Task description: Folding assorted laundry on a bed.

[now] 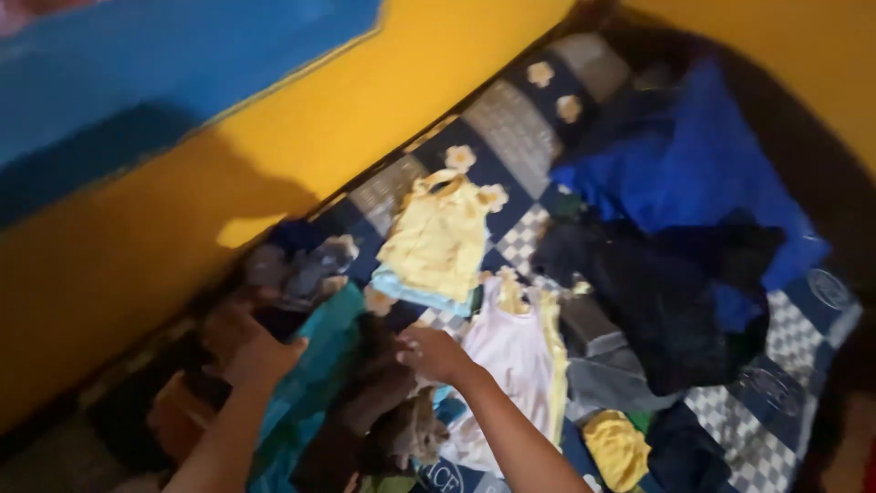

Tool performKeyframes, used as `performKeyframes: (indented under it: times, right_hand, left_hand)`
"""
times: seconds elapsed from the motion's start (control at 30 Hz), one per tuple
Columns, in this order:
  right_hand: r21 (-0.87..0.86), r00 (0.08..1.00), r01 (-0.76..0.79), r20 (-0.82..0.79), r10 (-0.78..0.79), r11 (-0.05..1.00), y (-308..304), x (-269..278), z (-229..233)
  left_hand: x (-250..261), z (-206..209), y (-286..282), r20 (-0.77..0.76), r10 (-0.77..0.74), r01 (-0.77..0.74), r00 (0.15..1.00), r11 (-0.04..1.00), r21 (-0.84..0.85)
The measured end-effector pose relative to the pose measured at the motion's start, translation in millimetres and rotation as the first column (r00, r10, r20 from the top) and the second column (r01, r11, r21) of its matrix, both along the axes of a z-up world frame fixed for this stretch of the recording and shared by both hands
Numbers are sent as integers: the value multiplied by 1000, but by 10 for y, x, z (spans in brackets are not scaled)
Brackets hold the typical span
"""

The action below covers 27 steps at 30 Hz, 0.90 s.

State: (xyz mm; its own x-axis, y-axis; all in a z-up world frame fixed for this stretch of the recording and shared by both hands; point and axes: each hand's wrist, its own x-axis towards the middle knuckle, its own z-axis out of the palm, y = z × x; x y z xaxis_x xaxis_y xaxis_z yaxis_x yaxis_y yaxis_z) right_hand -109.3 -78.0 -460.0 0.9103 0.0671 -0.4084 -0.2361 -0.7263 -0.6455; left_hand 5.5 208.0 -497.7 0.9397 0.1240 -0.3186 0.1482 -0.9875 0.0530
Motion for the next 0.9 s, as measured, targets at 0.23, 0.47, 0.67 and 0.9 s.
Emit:
performKeyframes:
  times: [0.23,0.47,0.67,0.9]
  right_hand:
    - [171,966,257,-6,-260,951,795,569,-544]
    - [67,938,341,42,-344,938,674,351,-1400]
    - [-110,944,328,64,-323,938,582,246,-1634]
    - [-453,849,336,525,-58,826,1514,580,-301]
  left_hand:
    - [-484,-275,-175,-240,-106,-53,965,816,-575]
    - [-859,125,-513,-193,-548,317,814,697,-643]
    - [-842,-156,-365,-106,-342,165,934,674,-720]
    - [-522,-672,124,392,-116,116,912,993,22]
